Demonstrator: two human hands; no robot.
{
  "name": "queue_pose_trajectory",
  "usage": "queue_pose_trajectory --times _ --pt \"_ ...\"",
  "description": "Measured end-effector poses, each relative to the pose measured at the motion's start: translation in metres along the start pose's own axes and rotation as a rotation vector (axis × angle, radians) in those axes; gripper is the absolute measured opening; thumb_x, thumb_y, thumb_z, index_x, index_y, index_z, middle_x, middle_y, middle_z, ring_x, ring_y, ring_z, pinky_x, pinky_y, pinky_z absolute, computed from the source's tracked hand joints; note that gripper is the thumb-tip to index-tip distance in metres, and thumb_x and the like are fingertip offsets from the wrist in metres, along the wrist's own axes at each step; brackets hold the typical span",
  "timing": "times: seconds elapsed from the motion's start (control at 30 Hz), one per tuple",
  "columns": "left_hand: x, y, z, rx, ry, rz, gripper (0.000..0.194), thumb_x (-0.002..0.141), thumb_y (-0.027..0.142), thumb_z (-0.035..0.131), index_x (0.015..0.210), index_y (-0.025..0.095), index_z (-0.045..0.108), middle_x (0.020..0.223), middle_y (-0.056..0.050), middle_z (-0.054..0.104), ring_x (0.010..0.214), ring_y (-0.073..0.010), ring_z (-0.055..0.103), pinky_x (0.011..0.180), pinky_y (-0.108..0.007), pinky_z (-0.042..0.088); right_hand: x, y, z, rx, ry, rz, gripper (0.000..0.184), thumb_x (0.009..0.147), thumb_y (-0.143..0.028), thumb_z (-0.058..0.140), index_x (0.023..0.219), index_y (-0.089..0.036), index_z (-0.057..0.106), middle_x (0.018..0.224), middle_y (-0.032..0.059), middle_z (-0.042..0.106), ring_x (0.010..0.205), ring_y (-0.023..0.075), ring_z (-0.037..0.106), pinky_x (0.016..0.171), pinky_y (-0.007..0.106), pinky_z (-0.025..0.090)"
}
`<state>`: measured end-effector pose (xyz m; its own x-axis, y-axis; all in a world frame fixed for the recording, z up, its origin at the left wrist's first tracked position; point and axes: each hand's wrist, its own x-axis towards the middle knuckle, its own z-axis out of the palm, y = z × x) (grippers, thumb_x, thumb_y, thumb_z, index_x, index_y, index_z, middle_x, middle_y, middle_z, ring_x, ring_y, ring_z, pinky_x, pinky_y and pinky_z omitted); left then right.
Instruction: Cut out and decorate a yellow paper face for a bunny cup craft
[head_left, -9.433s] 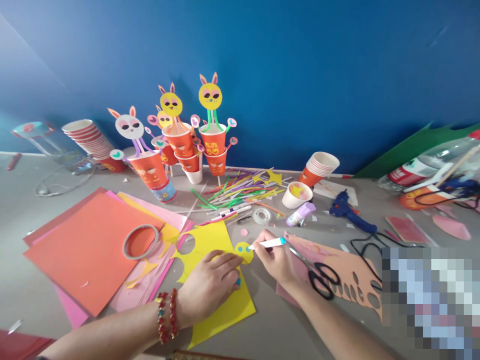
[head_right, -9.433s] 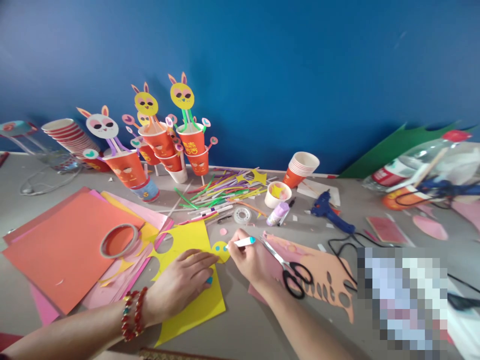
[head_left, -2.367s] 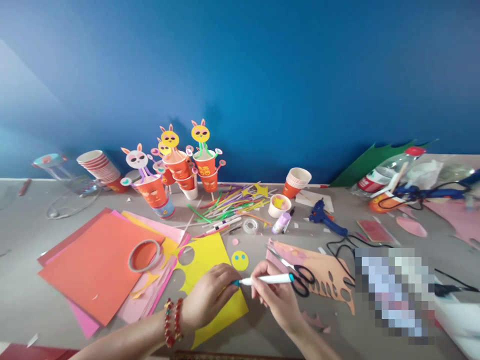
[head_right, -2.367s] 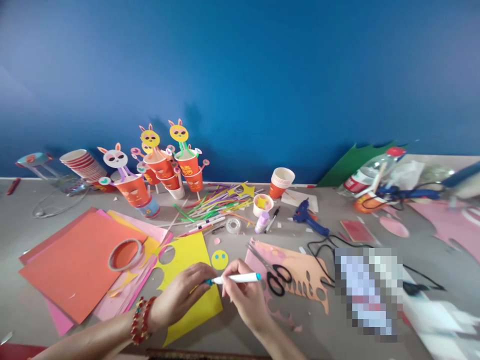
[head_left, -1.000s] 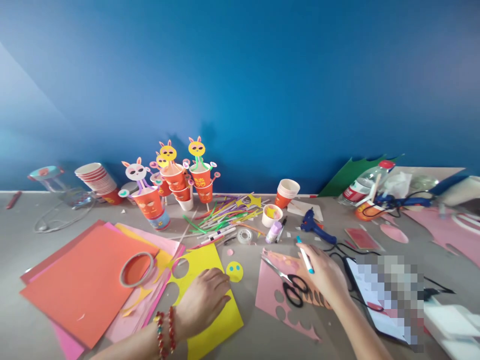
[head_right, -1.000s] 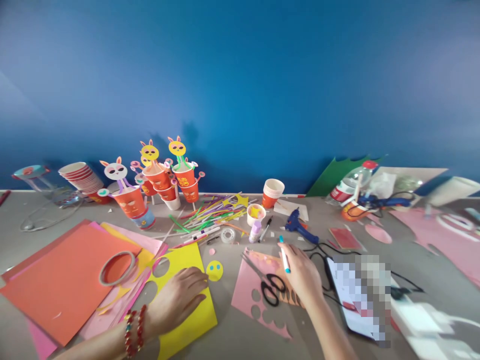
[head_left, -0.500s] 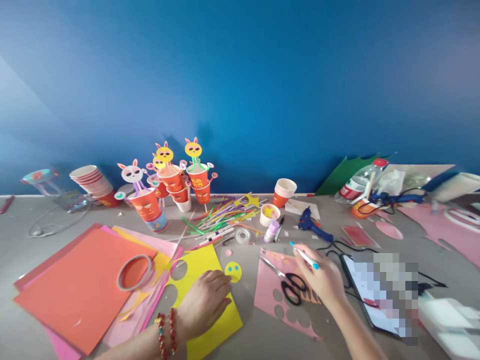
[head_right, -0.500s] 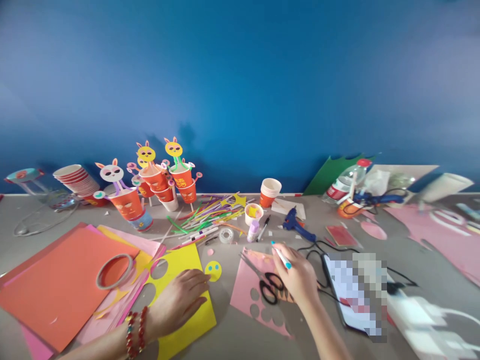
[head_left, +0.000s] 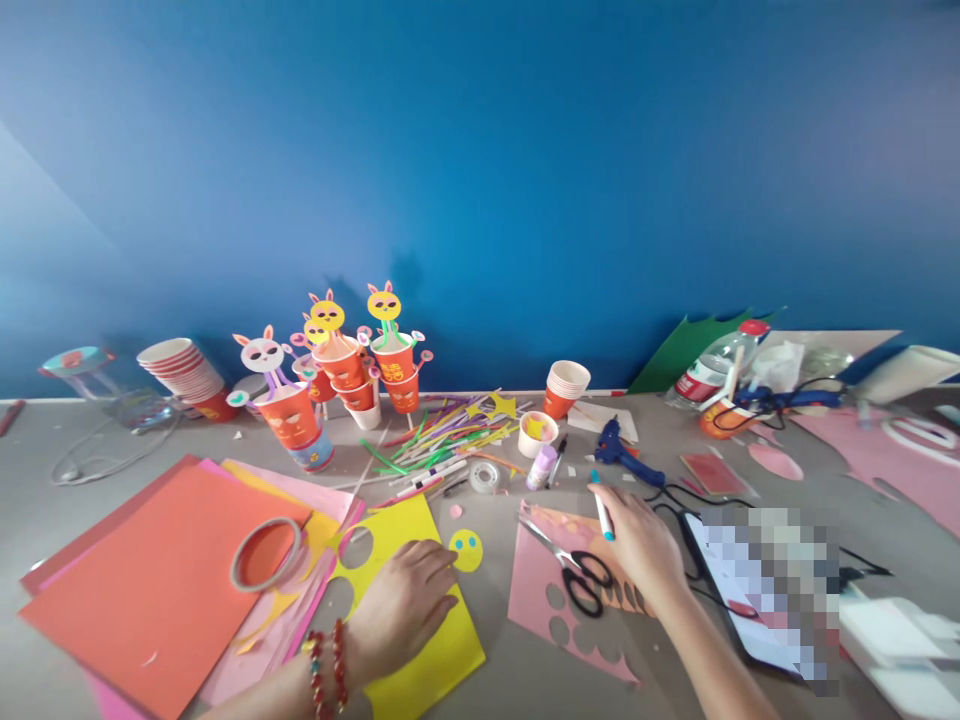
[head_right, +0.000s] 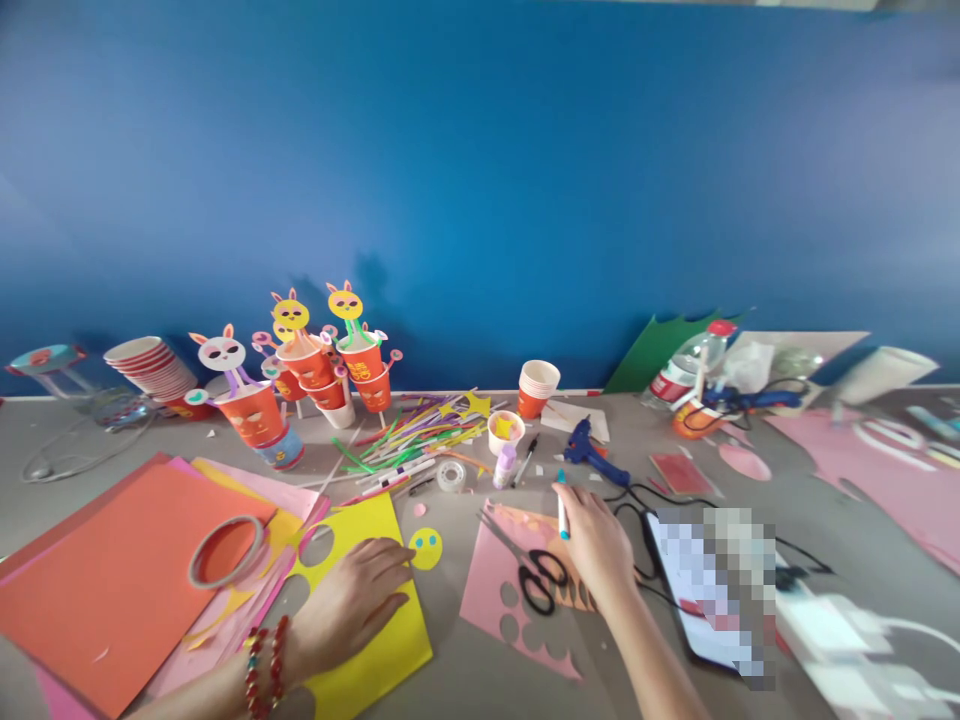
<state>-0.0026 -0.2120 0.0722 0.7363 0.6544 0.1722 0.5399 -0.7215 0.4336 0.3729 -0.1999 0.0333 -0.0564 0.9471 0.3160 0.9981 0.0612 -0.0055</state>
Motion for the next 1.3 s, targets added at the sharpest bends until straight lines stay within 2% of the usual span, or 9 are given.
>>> queue_pose_trajectory --times 0.2,0.37,0.47,0.6,0.7,0.77,0.93,1.13,1.3 --pt "0.000 -0.001 0.000 0.010 0.018 -0.002 0.018 0.095 0.019 0.049 0.105 0.021 0.063 0.120 -0.007 0.068 0.109 -0.0265 0.061 0.095 -0.045 0.050 0.010 -0.001 -0.007 -0.070 -0.098 0.025 0.052 0.079 0.003 0.047 0.124 -0.016 0.064 0.112 0.0118 0.071 0.098 0.0256 0.067 0.081 0.033 0.053" --pt "-0.001 -0.001 0.003 0.015 0.025 0.007 0.018 0.094 0.018 0.050 0.106 0.021 0.063 0.120 -0.007 0.068 0.107 -0.0267 0.061 0.093 -0.045 0.051 0.036 -0.013 -0.015 -0.003 -0.061 -0.029 0.032 0.093 -0.011 0.044 0.112 -0.019 0.069 0.106 0.0106 0.072 0.093 0.0231 0.068 0.078 0.031 0.050" --pt "-0.002 0.000 0.004 0.015 0.030 0.008 0.017 0.093 0.018 0.051 0.106 0.020 0.062 0.119 -0.007 0.068 0.107 -0.0270 0.061 0.092 -0.046 0.051 0.053 -0.023 -0.016 0.014 -0.067 -0.045 0.026 0.093 -0.014 0.047 0.101 -0.020 0.071 0.102 0.0089 0.073 0.091 0.0213 0.068 0.073 0.027 0.048" --pt "-0.009 -0.002 0.002 0.028 0.053 0.006 0.015 0.094 0.019 0.051 0.104 0.020 0.062 0.119 -0.008 0.068 0.107 -0.0263 0.060 0.091 -0.045 0.051 0.058 -0.038 -0.019 0.013 -0.077 -0.026 0.023 0.093 -0.019 0.048 0.085 -0.020 0.069 0.083 0.0056 0.074 0.074 0.0194 0.070 0.057 0.026 0.039" --pt "-0.011 -0.011 -0.001 0.047 0.078 -0.013 0.016 0.096 0.020 0.049 0.104 0.020 0.062 0.116 -0.008 0.068 0.104 -0.0253 0.061 0.089 -0.043 0.051 0.047 -0.050 -0.023 -0.002 -0.079 0.026 0.023 0.093 -0.021 0.048 0.077 -0.020 0.066 0.066 0.0041 0.071 0.058 0.0191 0.067 0.048 0.027 0.026" --pt "-0.006 -0.020 -0.005 0.081 0.089 -0.051 0.018 0.097 0.020 0.048 0.105 0.019 0.063 0.109 -0.009 0.069 0.100 -0.0246 0.061 0.087 -0.041 0.051 0.038 -0.059 -0.027 0.013 -0.096 0.040 0.022 0.092 -0.022 0.048 0.075 -0.021 0.063 0.062 0.0026 0.070 0.055 0.0183 0.066 0.047 0.026 0.023" --pt "0.031 -0.047 -0.023 0.261 0.082 -0.193 0.023 0.099 0.021 0.044 0.099 0.020 0.067 0.101 -0.007 0.067 0.096 -0.0228 0.061 0.087 -0.036 0.050 0.020 -0.075 -0.036 0.161 -0.155 0.039 0.028 0.096 -0.034 0.047 0.073 -0.023 0.058 0.064 0.0010 0.072 0.057 0.0189 0.068 0.047 0.024 0.028" --pt "0.071 -0.071 -0.034 0.340 0.068 -0.288 0.024 0.096 0.015 0.046 0.093 0.018 0.070 0.097 -0.010 0.067 0.098 -0.0264 0.062 0.087 -0.039 0.048 0.007 -0.078 -0.046 0.280 -0.158 0.019 0.035 0.100 -0.039 0.043 0.073 -0.025 0.060 0.063 0.0001 0.074 0.056 0.0190 0.070 0.047 0.023 0.036" --pt "0.083 -0.082 -0.030 0.352 0.028 -0.336 0.020 0.092 0.013 0.050 0.091 0.017 0.070 0.097 -0.010 0.069 0.099 -0.0260 0.063 0.089 -0.038 0.047 -0.001 -0.075 -0.041 0.352 -0.105 0.005 0.029 0.098 -0.035 0.043 0.098 -0.029 0.071 0.082 0.0010 0.080 0.070 0.0216 0.076 0.053 0.025 0.047"
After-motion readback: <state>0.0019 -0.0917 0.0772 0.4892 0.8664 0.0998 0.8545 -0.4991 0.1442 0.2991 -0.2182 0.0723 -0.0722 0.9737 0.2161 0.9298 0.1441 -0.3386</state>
